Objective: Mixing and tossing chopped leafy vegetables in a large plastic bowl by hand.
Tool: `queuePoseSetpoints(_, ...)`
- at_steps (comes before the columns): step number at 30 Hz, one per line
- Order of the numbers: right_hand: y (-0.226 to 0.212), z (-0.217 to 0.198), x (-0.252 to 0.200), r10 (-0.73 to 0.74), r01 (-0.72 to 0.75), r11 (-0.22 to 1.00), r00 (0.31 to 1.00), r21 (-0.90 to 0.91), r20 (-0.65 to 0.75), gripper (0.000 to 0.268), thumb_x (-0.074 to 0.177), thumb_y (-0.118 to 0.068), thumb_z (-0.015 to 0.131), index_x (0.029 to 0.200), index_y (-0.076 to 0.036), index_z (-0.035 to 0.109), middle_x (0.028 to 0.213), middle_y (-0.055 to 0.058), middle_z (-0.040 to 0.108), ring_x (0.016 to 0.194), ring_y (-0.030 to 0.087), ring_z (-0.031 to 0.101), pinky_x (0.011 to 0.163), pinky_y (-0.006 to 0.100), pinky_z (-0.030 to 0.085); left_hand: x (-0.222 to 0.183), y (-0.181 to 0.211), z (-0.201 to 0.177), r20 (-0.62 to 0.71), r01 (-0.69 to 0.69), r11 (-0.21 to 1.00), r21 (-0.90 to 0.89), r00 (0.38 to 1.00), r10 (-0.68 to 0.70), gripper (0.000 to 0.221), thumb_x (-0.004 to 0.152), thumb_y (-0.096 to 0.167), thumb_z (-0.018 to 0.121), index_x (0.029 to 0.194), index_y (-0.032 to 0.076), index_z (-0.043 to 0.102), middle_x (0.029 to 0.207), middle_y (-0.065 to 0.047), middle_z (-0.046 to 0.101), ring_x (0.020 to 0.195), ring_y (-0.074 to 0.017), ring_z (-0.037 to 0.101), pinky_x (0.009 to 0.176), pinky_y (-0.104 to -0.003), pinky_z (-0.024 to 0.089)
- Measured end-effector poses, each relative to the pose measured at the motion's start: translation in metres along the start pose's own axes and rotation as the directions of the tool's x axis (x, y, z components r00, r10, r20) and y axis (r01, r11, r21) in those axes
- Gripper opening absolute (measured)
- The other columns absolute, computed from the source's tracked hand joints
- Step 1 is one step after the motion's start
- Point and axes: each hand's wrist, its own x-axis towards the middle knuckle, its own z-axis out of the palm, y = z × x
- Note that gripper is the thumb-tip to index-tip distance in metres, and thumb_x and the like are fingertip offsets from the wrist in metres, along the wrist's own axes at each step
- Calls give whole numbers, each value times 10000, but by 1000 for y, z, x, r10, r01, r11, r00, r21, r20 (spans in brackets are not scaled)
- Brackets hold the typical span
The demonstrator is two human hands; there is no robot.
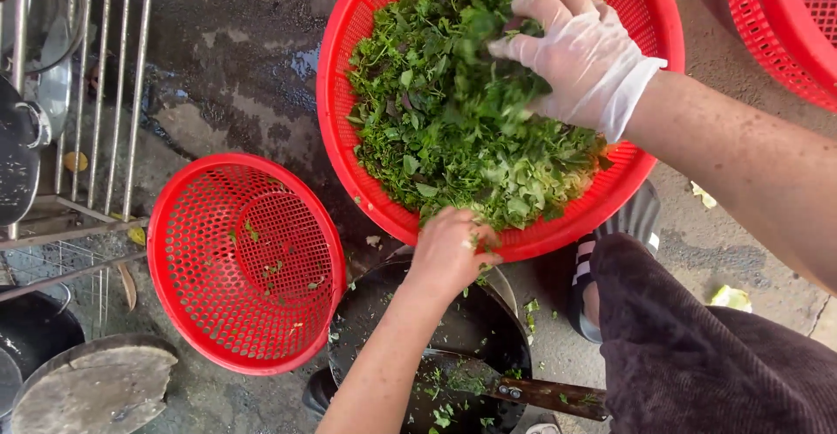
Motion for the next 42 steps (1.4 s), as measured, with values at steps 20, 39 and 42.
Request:
queuePoseSetpoints(20, -134, 69, -65, -587, 507, 809, 733, 299, 344, 259, 859, -345, 551, 1025, -157, 611, 912, 30, 608, 902, 198, 593, 791, 344, 520, -17, -75, -30, -514, 143, 941, -307, 807, -290, 65, 777, 193, 720, 816, 144, 701, 761, -96, 616, 805, -299, 666, 706, -387, 559)
queuePoseSetpoints(39, 20, 58, -11, 662, -767, 17, 489, 641, 568, 1255, 471, -342, 941, 1471, -162, 204, 1371, 284, 395, 1283, 419, 389, 1094, 454, 330, 58, 16, -100, 73, 362, 272, -892, 708, -702, 1074, 725, 625, 658, 1511, 152, 99, 1528, -218, 54, 1422, -332, 124, 1108, -500, 227)
queuePoseSetpoints(42, -7, 2, 1, 577, -841, 23, 453, 541, 680, 1132, 589, -221, 847, 1469, -196, 136, 1415, 222, 291, 1298, 379, 380, 1070, 422, 393, 67, 36, -104, 172, 424, 208, -882, 698, -695, 1068, 659, 595, 631, 1499, 222, 87, 1545, -110, 96, 1414, -327, 170, 1122, -549, 199)
